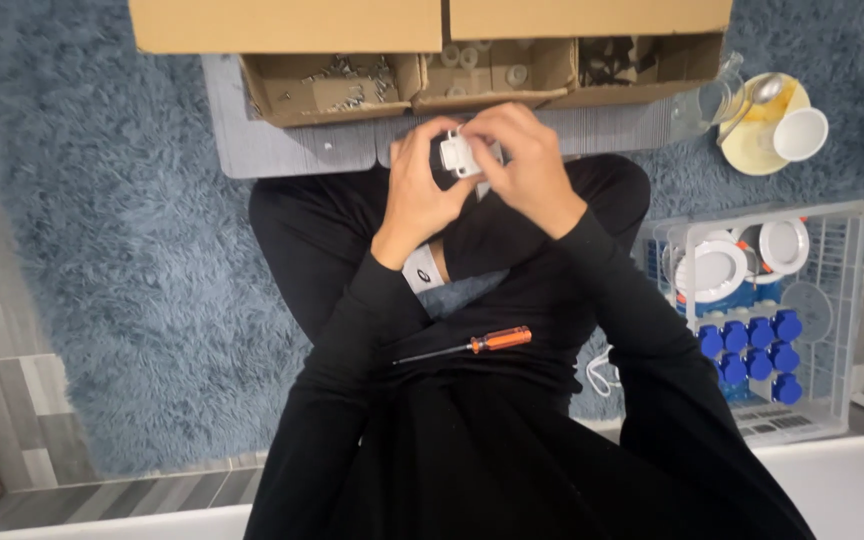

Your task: Assembling small electrical components using a screwdriver while sitting on the floor

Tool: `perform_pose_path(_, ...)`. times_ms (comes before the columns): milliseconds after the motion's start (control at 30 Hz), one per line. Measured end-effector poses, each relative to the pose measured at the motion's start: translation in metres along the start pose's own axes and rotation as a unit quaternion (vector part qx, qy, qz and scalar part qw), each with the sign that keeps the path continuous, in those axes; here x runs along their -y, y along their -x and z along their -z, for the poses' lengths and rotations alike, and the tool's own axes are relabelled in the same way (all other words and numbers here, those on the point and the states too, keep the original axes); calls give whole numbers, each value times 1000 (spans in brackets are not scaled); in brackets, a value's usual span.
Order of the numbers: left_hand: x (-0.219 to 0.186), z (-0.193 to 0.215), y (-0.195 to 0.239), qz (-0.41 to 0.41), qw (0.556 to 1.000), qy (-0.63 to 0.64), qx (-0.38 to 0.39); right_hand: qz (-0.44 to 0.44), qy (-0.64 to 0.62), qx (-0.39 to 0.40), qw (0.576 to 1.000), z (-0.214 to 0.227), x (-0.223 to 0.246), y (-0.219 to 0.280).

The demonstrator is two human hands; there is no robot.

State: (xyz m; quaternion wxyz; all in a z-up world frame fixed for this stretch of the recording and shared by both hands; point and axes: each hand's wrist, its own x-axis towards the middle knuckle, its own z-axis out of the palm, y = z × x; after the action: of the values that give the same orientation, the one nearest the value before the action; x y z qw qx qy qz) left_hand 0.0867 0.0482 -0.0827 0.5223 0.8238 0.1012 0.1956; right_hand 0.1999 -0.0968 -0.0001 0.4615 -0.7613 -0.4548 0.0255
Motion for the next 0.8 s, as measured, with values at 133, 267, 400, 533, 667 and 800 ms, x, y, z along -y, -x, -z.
perform_pose_path(133,-5,4,-3,-28,999,-26,-28,-4,32,13,999,-7,1,-5)
perform_pose_path(267,-8,6,-1,-15,999,-13,-29,-32,42,7,999,-10,3,-5)
perform_pose_path(400,-8,6,0,-21,999,-13,-31,-30,35,5,999,-9,7,-6)
perform_pose_path(533,-8,5,1,-12,1000,-16,-21,-40,38,0,998,-12,1,-3)
perform_pose_path(667,-6,4,1,-7,1000,-17,-15,-44,30,0,999,-12,-1,-1)
perform_pose_path(800,-6,4,1,-17,999,-25,-18,-46,32,-7,998,-12,1,-3)
